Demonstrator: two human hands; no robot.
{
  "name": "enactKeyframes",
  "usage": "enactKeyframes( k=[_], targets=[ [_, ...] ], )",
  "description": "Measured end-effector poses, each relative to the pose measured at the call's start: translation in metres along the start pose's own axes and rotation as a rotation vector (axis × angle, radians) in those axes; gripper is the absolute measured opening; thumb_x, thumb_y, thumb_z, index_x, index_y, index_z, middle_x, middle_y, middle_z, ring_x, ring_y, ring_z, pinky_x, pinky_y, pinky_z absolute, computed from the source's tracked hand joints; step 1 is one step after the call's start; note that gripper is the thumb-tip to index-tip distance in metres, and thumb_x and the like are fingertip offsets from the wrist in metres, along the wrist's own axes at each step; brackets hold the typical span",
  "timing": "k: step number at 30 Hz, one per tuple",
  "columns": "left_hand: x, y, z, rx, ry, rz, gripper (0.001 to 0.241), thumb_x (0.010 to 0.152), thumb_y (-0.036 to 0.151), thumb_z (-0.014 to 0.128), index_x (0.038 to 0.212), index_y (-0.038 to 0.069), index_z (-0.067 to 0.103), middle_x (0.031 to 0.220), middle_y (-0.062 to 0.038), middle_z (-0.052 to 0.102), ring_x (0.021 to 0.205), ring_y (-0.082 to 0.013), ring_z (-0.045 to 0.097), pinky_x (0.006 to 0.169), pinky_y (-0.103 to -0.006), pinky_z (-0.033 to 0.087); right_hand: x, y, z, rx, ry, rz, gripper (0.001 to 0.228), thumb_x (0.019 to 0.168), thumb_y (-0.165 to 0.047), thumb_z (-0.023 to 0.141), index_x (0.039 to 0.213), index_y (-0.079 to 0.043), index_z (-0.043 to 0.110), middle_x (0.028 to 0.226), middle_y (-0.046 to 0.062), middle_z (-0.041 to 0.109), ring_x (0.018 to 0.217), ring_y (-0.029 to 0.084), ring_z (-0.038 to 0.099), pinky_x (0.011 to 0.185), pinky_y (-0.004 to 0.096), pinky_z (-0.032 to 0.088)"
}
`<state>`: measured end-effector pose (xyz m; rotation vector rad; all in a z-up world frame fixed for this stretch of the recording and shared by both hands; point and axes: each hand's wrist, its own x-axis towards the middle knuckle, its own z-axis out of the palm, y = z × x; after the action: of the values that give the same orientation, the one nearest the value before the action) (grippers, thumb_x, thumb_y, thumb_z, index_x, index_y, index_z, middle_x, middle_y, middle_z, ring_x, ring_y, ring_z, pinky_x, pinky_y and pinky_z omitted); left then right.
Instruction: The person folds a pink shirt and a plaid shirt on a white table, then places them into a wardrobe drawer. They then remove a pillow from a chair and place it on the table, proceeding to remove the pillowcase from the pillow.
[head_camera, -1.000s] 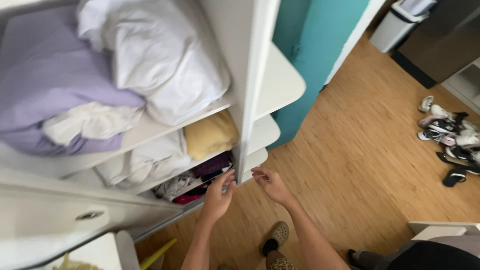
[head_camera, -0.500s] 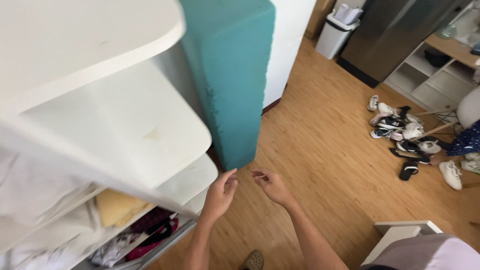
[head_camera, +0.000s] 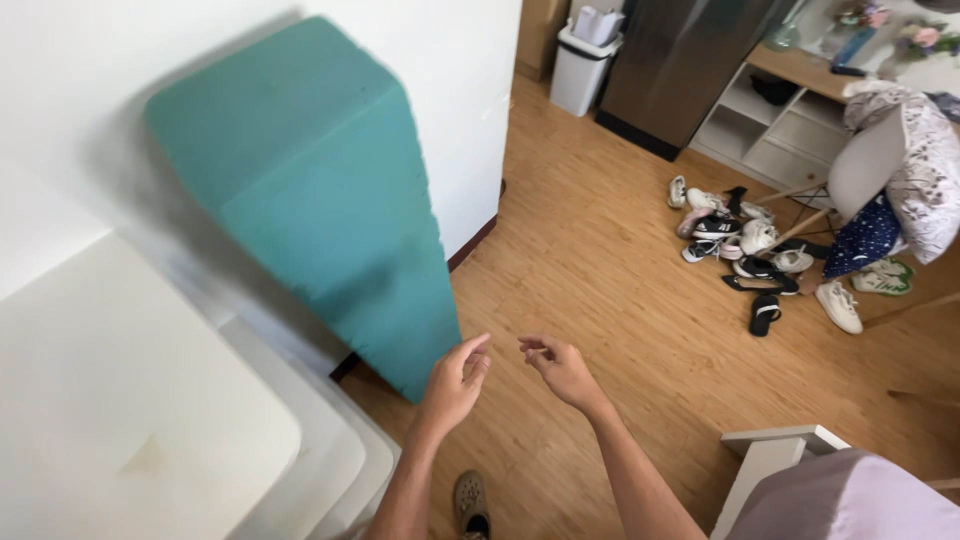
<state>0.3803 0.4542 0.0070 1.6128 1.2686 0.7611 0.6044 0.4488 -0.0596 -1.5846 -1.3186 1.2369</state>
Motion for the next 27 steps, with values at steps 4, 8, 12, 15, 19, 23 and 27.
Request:
enactKeyframes(
  k=[4, 8, 12, 15, 19, 23, 27],
  targets=[
    [0.057, -0.002, 0.019, 0.019, -0.017, 0.096, 0.038, 0.099, 0.015, 0.064, 0.135, 0.007, 0.062, 0.119, -0.012, 0.073, 0.108, -0.0215, 0.071, 0.089, -0.0357, 0.057, 0.032, 0.01, -0.028, -0.004, 0.045, 0.01, 0.035, 0.094, -0.01, 0.064, 0.128, -0.007, 0.069, 0.11, 0.009, 0.078, 0.091, 0.016, 0.072, 0.082, 0.032, 0.058],
    [0.104, 0.029, 0.033, 0.019, -0.108, 0.028, 0.04, 0.097, 0.016, 0.062, 0.136, 0.009, 0.061, 0.123, -0.01, 0.072, 0.107, -0.0203, 0.072, 0.089, -0.0354, 0.059, 0.058, 0.014, -0.06, 0.03, 0.099, 0.01, 0.033, 0.095, -0.012, 0.064, 0.127, -0.006, 0.069, 0.111, 0.01, 0.077, 0.093, 0.016, 0.072, 0.082, 0.032, 0.058],
    [0.151, 0.036, 0.074, 0.043, -0.152, 0.099, 0.041, 0.096, 0.016, 0.063, 0.136, 0.01, 0.062, 0.124, -0.01, 0.072, 0.108, -0.0214, 0.071, 0.09, -0.0364, 0.058, 0.075, 0.017, -0.106, 0.026, 0.181, -0.014, 0.032, 0.095, -0.013, 0.065, 0.126, -0.005, 0.07, 0.113, 0.009, 0.078, 0.096, 0.017, 0.072, 0.085, 0.033, 0.058],
    [0.188, 0.04, 0.115, 0.064, -0.191, 0.125, 0.04, 0.098, 0.021, 0.065, 0.137, 0.01, 0.062, 0.121, -0.011, 0.072, 0.109, -0.0219, 0.071, 0.09, -0.037, 0.057, 0.091, 0.035, -0.153, 0.007, 0.247, 0.019, 0.032, 0.095, -0.014, 0.064, 0.125, -0.005, 0.07, 0.112, 0.008, 0.078, 0.097, 0.016, 0.072, 0.087, 0.032, 0.058],
    [0.235, 0.071, 0.193, 0.068, -0.226, 0.152, 0.04, 0.097, 0.022, 0.064, 0.136, 0.011, 0.063, 0.118, -0.01, 0.074, 0.108, -0.0221, 0.072, 0.091, -0.0369, 0.058, 0.099, 0.057, -0.239, -0.009, 0.307, 0.067, 0.032, 0.095, -0.015, 0.065, 0.125, -0.006, 0.07, 0.112, 0.007, 0.078, 0.095, 0.017, 0.072, 0.086, 0.033, 0.057],
    [0.279, 0.118, 0.29, 0.054, -0.298, 0.205, 0.04, 0.097, 0.022, 0.064, 0.135, 0.01, 0.063, 0.122, -0.011, 0.072, 0.109, -0.0233, 0.071, 0.092, -0.0379, 0.055, 0.098, 0.089, -0.342, -0.015, 0.387, 0.034, 0.031, 0.095, -0.012, 0.065, 0.124, -0.005, 0.07, 0.11, 0.008, 0.078, 0.094, 0.016, 0.072, 0.084, 0.032, 0.058],
    [0.311, 0.159, 0.381, 0.038, -0.371, 0.338, 0.039, 0.097, 0.019, 0.065, 0.134, 0.007, 0.064, 0.121, -0.014, 0.072, 0.111, -0.0262, 0.069, 0.094, -0.0385, 0.054, 0.084, 0.118, -0.43, -0.006, 0.477, 0.025, 0.03, 0.094, -0.009, 0.065, 0.123, -0.005, 0.071, 0.109, 0.008, 0.077, 0.091, 0.016, 0.071, 0.081, 0.031, 0.058]
  ],
)
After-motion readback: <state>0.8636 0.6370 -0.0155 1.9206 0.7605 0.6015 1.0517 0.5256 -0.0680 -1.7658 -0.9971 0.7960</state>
